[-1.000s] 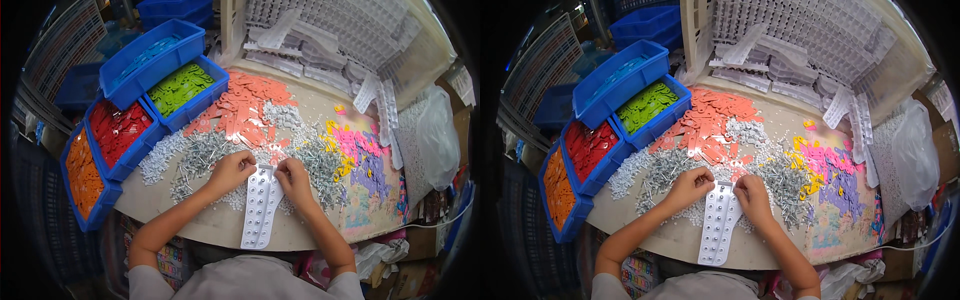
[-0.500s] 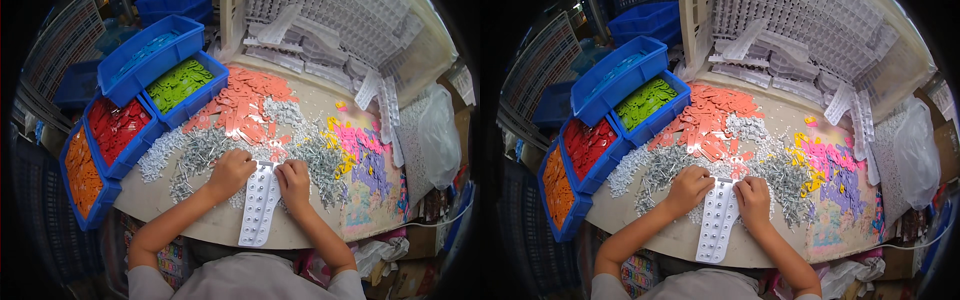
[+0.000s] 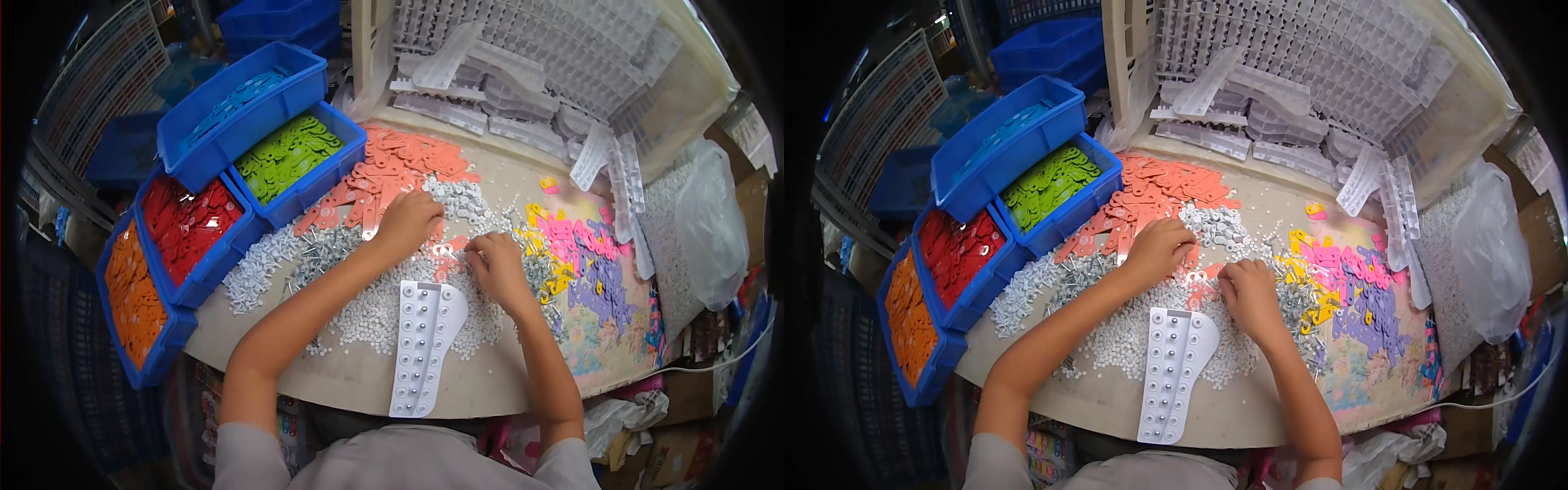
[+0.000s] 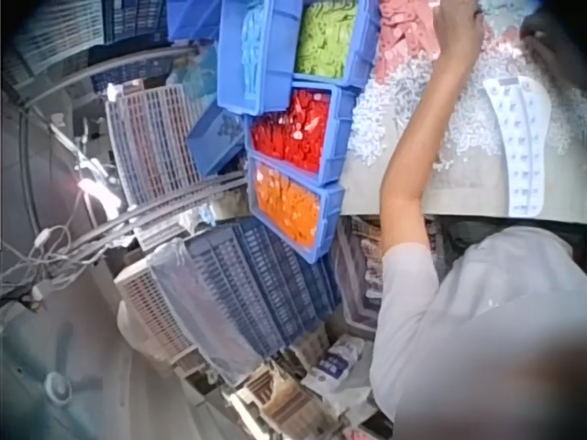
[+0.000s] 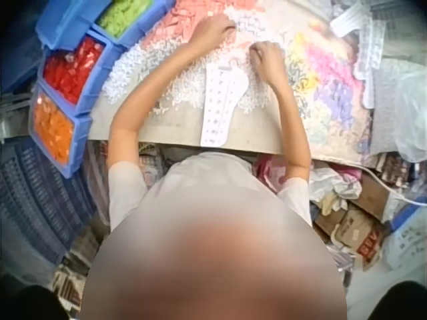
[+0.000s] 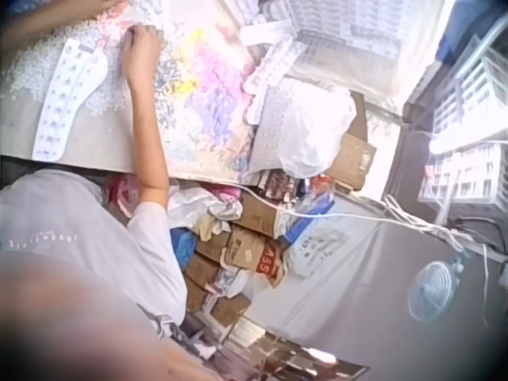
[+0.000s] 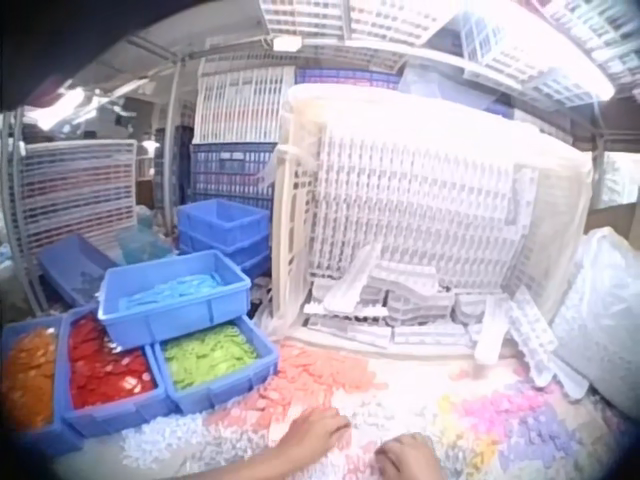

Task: Assembling small colorful plastic components into a white frame on a factory workbench.

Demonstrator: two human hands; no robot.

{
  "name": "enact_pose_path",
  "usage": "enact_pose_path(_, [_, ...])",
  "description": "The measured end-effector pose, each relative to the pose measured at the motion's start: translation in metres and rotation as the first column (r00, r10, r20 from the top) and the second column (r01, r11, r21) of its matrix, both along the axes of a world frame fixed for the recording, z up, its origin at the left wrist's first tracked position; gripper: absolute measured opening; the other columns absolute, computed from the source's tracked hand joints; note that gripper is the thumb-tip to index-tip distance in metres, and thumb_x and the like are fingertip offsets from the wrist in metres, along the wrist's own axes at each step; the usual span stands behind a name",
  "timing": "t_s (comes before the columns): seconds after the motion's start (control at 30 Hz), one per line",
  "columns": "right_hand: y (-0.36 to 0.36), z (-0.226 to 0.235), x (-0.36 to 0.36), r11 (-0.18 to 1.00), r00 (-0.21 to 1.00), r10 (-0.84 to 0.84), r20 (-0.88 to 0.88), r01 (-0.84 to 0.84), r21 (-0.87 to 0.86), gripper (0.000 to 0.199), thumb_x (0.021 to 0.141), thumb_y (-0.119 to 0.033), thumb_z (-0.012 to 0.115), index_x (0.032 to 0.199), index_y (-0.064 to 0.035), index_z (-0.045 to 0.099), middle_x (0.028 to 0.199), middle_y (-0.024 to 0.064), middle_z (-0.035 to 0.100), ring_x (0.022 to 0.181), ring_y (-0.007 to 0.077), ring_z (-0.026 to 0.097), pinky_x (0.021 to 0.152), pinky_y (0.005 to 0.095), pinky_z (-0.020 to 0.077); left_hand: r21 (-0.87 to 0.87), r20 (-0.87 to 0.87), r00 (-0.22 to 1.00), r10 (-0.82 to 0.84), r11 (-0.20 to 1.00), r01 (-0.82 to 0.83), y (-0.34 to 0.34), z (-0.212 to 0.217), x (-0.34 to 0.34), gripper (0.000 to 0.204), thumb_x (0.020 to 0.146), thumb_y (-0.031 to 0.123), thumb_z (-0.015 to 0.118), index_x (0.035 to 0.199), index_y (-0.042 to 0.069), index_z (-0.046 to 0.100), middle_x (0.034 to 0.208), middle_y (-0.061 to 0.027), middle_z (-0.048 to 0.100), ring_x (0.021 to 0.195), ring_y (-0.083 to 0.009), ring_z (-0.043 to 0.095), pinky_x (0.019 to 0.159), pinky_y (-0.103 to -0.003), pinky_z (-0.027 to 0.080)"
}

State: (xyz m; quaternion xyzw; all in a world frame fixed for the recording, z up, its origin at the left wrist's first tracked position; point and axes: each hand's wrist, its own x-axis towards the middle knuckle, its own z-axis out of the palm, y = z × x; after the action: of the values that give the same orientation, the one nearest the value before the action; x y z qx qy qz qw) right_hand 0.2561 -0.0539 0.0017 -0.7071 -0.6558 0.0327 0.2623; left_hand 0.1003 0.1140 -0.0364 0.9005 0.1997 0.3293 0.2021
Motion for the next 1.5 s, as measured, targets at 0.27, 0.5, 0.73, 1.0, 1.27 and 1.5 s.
enact_pose_path(0.27, [0.049,-0.028,0.032,0.984,0.971,-0.176,0.163,0.17,0.05,0.009,0.086,-0.011,0.07,0.093,-0.0077,0.067,0.091,0.0109,0.065,0.093,0.0312,0.059,0.084,0.0441,0.0446,0.248,-0.007,0.998,0.06,0.967,-0.057,0.005,-0.019,0.048,0.01,0.078,0.011,0.074,0.085,0.008,0.068,0.088,-0.0056,0.061,0.094,-0.0269,0.058,0.085,-0.041,0.045])
enact_pose_path(0.5, [0.056,-0.04,0.032,0.977,0.978,-0.168,0.122,0.149,0.154,0.009,0.082,-0.004,0.068,0.087,-0.0043,0.06,0.085,0.0132,0.064,0.087,0.0354,0.059,0.078,0.0464,0.0461,0.163,-0.111,0.99,0.092,0.984,-0.074,-0.001,-0.012,0.038,0.015,0.077,0.01,0.077,0.088,0.007,0.066,0.087,-0.0088,0.064,0.095,-0.0301,0.059,0.088,-0.043,0.046])
enact_pose_path(0.73, [0.04,-0.027,0.017,0.956,0.989,-0.134,0.06,0.113,0.271,0.005,0.086,-0.001,0.065,0.09,-0.0018,0.062,0.09,0.0148,0.064,0.087,0.0364,0.059,0.08,0.0458,0.0466,-0.011,-0.076,0.99,0.119,0.993,-0.12,-0.008,0.01,-0.014,0.021,0.081,0.015,0.075,0.097,0.004,0.074,0.086,-0.0136,0.068,0.092,-0.0335,0.064,0.083,-0.045,0.049])
enact_pose_path(1.0, [-0.045,0.021,-0.036,0.993,0.898,0.053,-0.436,-0.093,-0.069,0.011,0.087,-0.002,0.068,0.097,-0.0013,0.067,0.09,0.0089,0.066,0.092,0.0243,0.062,0.084,0.0358,0.0479,-0.661,-0.077,0.993,-0.088,0.75,0.015,-0.055,0.041,-0.081,0.011,0.086,0.008,0.072,0.094,0.002,0.073,0.09,-0.0041,0.071,0.083,-0.0123,0.062,0.074,-0.029,0.048])
enact_pose_path(1.27, [-0.062,0.006,-0.056,0.986,0.891,0.061,-0.45,-0.124,-0.111,0.009,0.087,-0.004,0.069,0.096,-0.0032,0.068,0.088,0.0065,0.064,0.086,0.0218,0.056,0.079,0.0337,0.0462,-0.629,-0.044,0.984,-0.171,0.77,0.105,-0.096,0.022,-0.109,0.012,0.086,0.011,0.073,0.095,0.003,0.071,0.087,-0.0032,0.064,0.081,-0.0144,0.059,0.071,-0.03,0.047])
enact_pose_path(1.5, [-0.063,-0.003,-0.066,0.992,0.909,-0.057,-0.412,0.005,-0.126,0.01,0.086,-0.003,0.07,0.095,-0.0025,0.065,0.09,0.0089,0.062,0.09,0.0244,0.057,0.076,0.0356,0.0474,-0.637,-0.113,0.993,0.019,0.766,-0.087,-0.113,0.027,-0.101,0.009,0.087,0.008,0.072,0.094,0.003,0.068,0.078,-0.0036,0.062,0.068,-0.0114,0.057,0.062,-0.028,0.046])
